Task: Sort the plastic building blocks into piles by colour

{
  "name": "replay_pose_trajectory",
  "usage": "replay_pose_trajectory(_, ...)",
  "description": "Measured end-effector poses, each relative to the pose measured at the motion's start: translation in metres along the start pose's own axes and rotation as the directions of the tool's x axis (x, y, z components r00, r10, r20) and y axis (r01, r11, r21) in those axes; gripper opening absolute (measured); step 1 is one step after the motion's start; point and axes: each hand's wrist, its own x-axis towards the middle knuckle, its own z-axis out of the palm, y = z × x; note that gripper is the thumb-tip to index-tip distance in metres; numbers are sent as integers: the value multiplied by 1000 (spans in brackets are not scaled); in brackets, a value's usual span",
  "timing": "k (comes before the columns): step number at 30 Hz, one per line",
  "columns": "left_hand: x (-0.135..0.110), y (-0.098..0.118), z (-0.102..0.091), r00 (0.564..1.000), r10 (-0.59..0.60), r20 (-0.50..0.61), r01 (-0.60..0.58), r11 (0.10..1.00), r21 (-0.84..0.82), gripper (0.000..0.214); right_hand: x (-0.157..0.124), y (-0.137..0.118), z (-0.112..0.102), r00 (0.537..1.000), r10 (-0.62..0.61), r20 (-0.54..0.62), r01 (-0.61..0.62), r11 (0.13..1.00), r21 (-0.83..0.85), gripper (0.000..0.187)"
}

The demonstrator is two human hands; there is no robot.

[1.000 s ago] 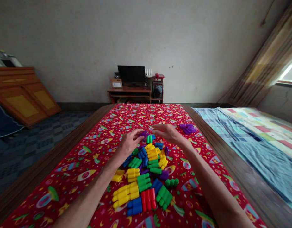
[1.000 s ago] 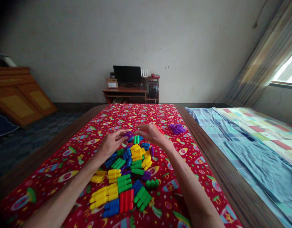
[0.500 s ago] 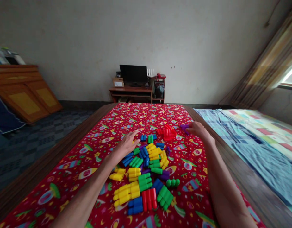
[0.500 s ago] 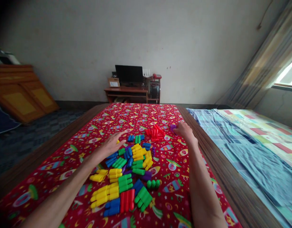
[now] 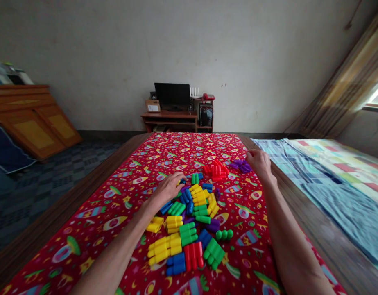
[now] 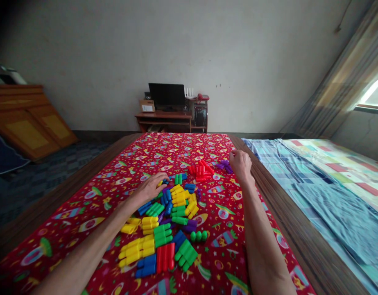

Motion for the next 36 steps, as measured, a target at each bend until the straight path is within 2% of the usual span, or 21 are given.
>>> replay_pose_trajectory(4,1,3,-8,989,-145,15,143,986,91,7,-7,-29,-9,981,-188,53,183,979,88,32)
replay_pose_trajectory(6,1,-1,-11,977,-213,14,210,970,125,7,-13,-46,-11,935,-329,136,299,933,198,29)
replay_pose_trajectory(7,2,-4,-12,975,-223,23,219,967,128,7,-18,-55,-12,889,-412,199,356,896,264,28)
replay_pose_trajectory(8,2,-8,-14,976,-215,38,209,971,119,8,-25,-64,-12,822,-501,271,408,850,335,26)
replay_pose_trajectory(11,3,-12,-19,987,-136,85,132,990,56,19,-50,-90,-7,558,-701,444,505,712,488,22)
replay_pose_trajectory(12,2,-10,-20,991,-99,88,95,994,45,22,-59,-98,-4,502,-716,486,525,698,487,20)
replay_pose_trajectory(13,1,-7,-21,995,-58,87,54,998,42,23,-66,-104,-2,474,-710,520,547,701,458,18)
replay_pose_trajectory(15,-2,4,-22,995,13,96,-18,999,50,24,-75,-110,0,471,-679,562,594,716,367,16)
replay_pose_trajectory(18,-7,23,-18,991,22,132,-34,995,90,26,-72,-106,-4,495,-661,563,622,723,302,16)
replay_pose_trajectory(22,-7,35,-13,994,-7,114,-11,988,155,22,-55,-88,-22,608,-567,557,581,795,175,11)
replay_pose_trajectory(24,-4,34,-12,996,-58,67,46,984,172,23,-54,-82,-26,620,-487,615,560,824,88,9)
replay_pose_trajectory(26,0,31,-13,990,-138,8,135,979,152,27,-60,-79,-25,581,-436,687,541,838,74,13)
replay_pose_trajectory(28,4,27,-16,981,-191,-37,193,977,86,30,-67,-80,-17,502,-430,750,523,842,132,14)
replay_pose_trajectory(30,7,26,-18,981,-178,-78,179,984,14,29,-70,-80,-8,438,-461,771,519,831,202,13)
replay_pose_trajectory(31,9,26,-20,983,-157,-97,157,988,-11,28,-69,-78,-5,435,-487,757,526,820,225,15)
replay_pose_trajectory(32,10,27,-21,984,-140,-115,137,990,-29,27,-65,-75,-3,458,-519,722,539,808,239,17)
replay_pose_trajectory(33,10,28,-22,984,-127,-124,123,991,-45,27,-59,-70,-3,503,-546,670,548,801,241,19)
replay_pose_trajectory(36,12,32,-25,985,-135,-110,124,987,-101,29,-33,-46,-10,668,-521,531,516,839,173,21)
